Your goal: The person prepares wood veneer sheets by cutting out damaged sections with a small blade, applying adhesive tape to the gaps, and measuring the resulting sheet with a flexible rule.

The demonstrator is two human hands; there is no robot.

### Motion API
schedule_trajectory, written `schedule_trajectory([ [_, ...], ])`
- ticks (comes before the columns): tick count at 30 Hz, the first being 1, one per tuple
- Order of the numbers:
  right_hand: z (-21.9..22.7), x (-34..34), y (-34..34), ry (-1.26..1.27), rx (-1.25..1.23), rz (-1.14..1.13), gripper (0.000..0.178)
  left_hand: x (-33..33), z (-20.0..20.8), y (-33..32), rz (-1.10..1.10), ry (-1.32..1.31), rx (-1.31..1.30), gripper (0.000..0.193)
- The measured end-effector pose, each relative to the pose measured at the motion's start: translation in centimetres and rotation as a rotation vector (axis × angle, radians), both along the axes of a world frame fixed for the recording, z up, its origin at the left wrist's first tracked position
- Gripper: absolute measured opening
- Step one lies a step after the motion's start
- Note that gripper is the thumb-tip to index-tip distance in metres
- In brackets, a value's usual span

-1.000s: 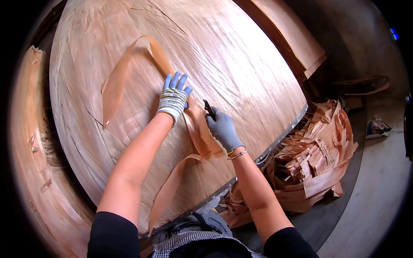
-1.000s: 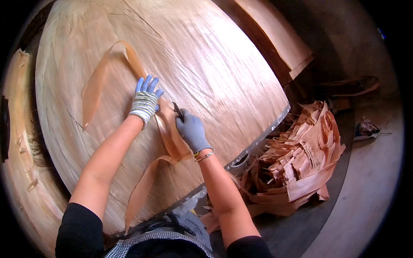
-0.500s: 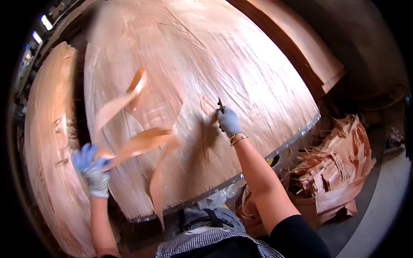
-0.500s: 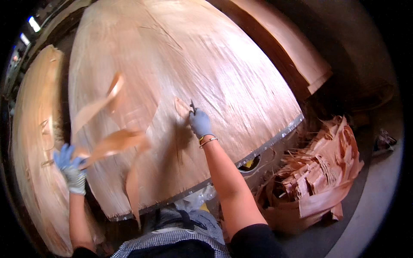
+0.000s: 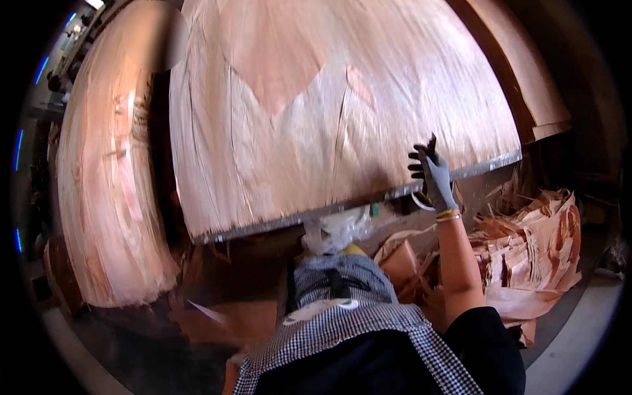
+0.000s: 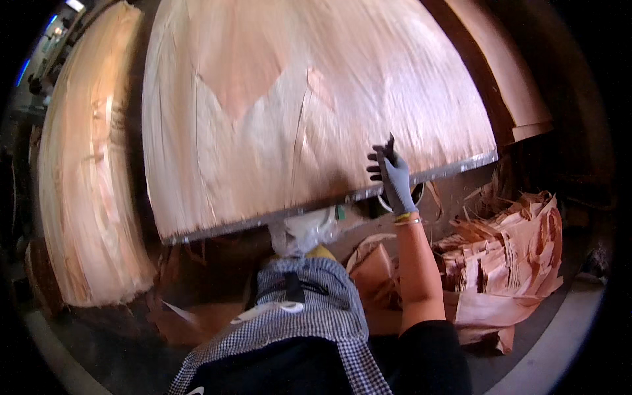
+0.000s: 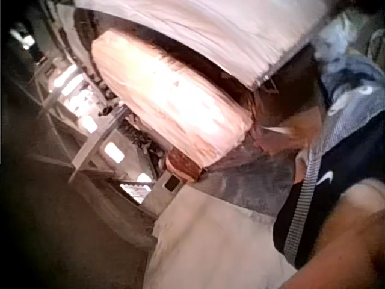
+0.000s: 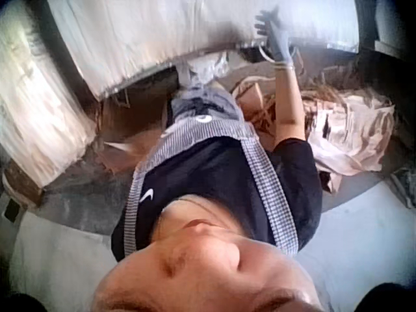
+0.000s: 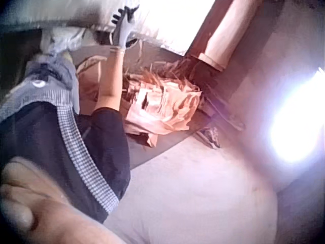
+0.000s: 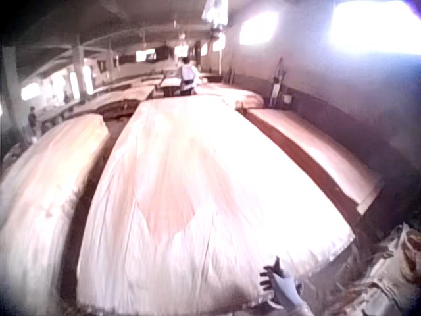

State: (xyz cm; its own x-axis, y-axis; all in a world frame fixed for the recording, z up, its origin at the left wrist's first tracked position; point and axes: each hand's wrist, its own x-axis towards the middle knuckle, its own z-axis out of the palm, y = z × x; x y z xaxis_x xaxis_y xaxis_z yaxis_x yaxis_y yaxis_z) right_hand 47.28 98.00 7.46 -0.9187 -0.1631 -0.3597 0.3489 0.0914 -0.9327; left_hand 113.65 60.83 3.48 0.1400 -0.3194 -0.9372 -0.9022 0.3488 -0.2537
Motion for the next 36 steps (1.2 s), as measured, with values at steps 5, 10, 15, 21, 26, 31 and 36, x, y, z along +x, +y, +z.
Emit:
schedule_trajectory([
  [5, -4.4, 12.1, 2.0, -0.228, 0.129, 0.142, 0.023, -8.0, -2.2, -0.8, 0.121, 0.264, -0.036, 0.064],
  [10, -11.9, 20.6, -0.6, 0.308, 0.434, 0.577, 0.023, -16.4, -1.5, -2.3, 0.272, 1.122, -0.19, 0.032],
  [15, -12.8, 24.2, -7.0, 0.234, 0.711, 0.935, 0.022, -17.4, 1.9, 3.4, -0.048, 1.035, -0.018, 0.033],
  [21, -19.3, 28.9, -5.9, -0.014, 0.616, 0.741, 0.029, -12.0, 1.5, 6.2, -0.43, 0.736, 0.056, 0.046],
  [26, -22.5, 30.0, -5.9, -0.241, 0.403, 0.403, 0.035, -13.0, 1.9, 6.2, -0.629, 0.803, 0.05, 0.045],
  [31, -12.5, 30.6, -3.3, -0.257, 0.118, 0.561, 0.037, -17.0, 0.4, 7.4, -0.403, 1.033, 0.124, 0.041],
  [36, 1.5, 35.2, -2.6, 0.584, 0.312, 1.142, 0.036, -25.4, 2.5, 13.5, 0.762, 0.786, 1.198, 0.045],
])
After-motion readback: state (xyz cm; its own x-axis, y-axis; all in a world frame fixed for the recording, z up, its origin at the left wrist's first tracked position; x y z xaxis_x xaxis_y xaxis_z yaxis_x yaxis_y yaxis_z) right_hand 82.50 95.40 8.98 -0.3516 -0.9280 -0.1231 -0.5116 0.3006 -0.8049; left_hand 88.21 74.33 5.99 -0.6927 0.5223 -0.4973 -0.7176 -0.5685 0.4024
